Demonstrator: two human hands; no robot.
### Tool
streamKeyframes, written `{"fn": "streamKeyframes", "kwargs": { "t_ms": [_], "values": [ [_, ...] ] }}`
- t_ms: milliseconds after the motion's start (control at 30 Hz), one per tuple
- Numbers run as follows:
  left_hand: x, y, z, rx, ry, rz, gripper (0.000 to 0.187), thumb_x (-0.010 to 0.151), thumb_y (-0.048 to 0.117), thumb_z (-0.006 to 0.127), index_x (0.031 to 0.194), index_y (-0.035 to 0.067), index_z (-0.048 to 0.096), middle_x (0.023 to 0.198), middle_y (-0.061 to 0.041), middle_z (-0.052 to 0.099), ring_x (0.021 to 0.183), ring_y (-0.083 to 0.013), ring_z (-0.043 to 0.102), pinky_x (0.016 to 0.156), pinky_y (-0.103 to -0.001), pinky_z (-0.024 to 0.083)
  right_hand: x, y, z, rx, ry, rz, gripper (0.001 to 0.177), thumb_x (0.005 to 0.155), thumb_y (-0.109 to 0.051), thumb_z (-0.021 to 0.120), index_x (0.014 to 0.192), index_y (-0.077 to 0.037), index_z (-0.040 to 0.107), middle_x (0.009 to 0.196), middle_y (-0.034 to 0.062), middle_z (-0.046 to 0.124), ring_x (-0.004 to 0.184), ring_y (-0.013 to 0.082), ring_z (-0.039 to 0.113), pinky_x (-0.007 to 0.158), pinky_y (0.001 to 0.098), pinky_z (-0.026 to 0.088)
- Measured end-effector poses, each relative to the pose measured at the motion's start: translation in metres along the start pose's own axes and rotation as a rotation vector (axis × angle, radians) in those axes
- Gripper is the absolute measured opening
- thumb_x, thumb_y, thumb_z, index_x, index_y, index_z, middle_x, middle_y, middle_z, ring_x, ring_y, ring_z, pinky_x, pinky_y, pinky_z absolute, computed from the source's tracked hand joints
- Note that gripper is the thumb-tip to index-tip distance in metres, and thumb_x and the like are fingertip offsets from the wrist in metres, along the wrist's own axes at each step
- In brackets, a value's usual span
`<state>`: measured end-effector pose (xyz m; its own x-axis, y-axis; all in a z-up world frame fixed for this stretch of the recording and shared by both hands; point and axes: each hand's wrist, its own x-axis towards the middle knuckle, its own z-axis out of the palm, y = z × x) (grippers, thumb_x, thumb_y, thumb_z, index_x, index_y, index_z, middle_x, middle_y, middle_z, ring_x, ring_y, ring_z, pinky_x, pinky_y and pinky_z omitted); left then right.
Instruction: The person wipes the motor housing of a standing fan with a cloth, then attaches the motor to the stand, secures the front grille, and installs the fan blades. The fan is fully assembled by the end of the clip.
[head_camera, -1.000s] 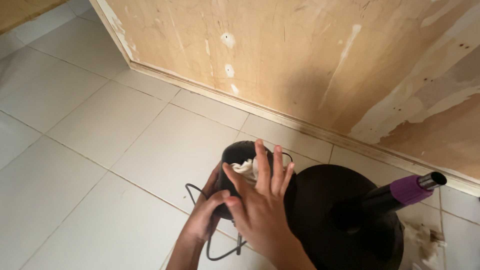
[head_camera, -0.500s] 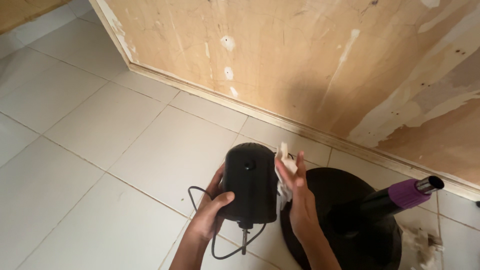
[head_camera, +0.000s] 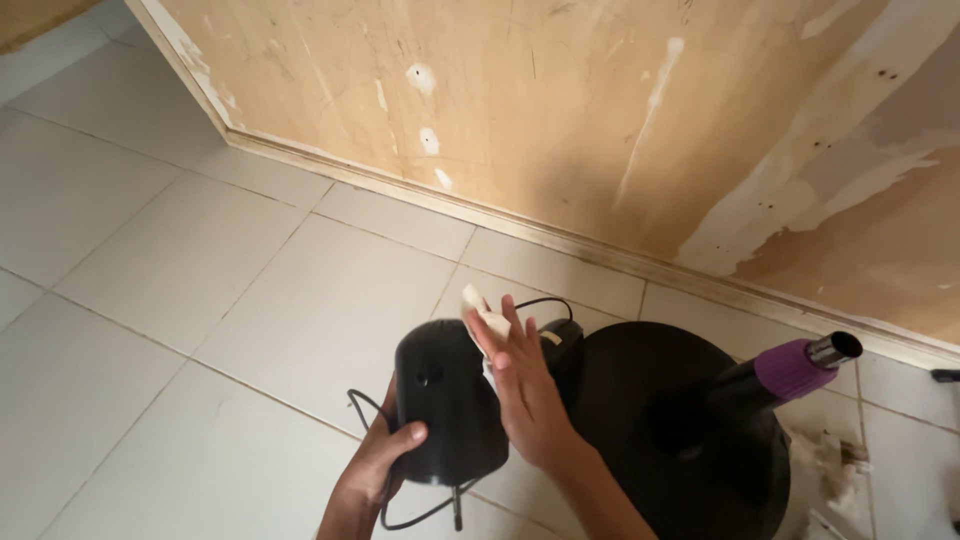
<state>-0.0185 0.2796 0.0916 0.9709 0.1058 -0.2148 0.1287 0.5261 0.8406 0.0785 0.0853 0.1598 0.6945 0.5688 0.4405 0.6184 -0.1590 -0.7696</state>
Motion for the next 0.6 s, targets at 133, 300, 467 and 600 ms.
{"fn": "streamKeyframes", "kwargs": {
  "t_ms": [133, 300, 467, 600],
  "values": [
    [-0.006, -0.013, -0.01, 0.004, 0.029, -0.036, 0.127, 0.054, 0.022, 0.091, 0.161, 0.012, 0.025, 0.15, -0.02, 0.053, 0.138, -0.0344, 0.052, 0.115, -0.044, 0.039, -0.042, 0.023, 0.034, -0.217, 0.02, -0.133, 0.053, 0.112, -0.025, 0.021, 0.153, -0.003, 0.046, 0.16, 0.0232, 0.045, 0.158, 0.0419, 0.025, 0.128, 0.0589, 0.011],
    [-0.015, -0.002, 0.013, 0.054, -0.104, -0.084, 0.148, 0.046, 0.006, 0.091, 0.168, 0.024, 0.008, 0.149, -0.011, 0.052, 0.135, -0.0307, 0.052, 0.113, -0.042, 0.04, -0.107, 0.063, 0.062, -0.72, -0.076, -0.127, 0.047, 0.11, -0.023, 0.027, 0.145, -0.004, 0.05, 0.161, 0.0232, 0.04, 0.156, 0.0396, 0.024, 0.126, 0.0601, 0.015],
    [-0.023, -0.023, 0.044, 0.305, -0.17, -0.063, 0.152, 0.05, 0.009, 0.092, 0.162, 0.024, -0.009, 0.152, -0.011, 0.047, 0.138, -0.0256, 0.051, 0.114, -0.039, 0.043, -0.106, 0.085, 0.02, 0.163, -0.02, 0.334, 0.06, 0.11, -0.034, 0.021, 0.147, -0.002, 0.056, 0.158, 0.0175, 0.045, 0.158, 0.036, 0.026, 0.127, 0.0532, 0.009],
    [-0.017, -0.071, 0.042, 0.769, -0.04, 0.062, 0.151, 0.048, 0.016, 0.103, 0.155, 0.013, -0.002, 0.142, -0.013, 0.043, 0.135, -0.029, 0.048, 0.114, -0.039, 0.041, -0.131, 0.091, 0.035, -0.168, -0.221, 0.272, 0.064, 0.108, -0.039, 0.016, 0.144, -0.007, 0.058, 0.164, 0.0196, 0.034, 0.158, 0.0339, 0.017, 0.125, 0.0516, 0.008]
  ]
}}
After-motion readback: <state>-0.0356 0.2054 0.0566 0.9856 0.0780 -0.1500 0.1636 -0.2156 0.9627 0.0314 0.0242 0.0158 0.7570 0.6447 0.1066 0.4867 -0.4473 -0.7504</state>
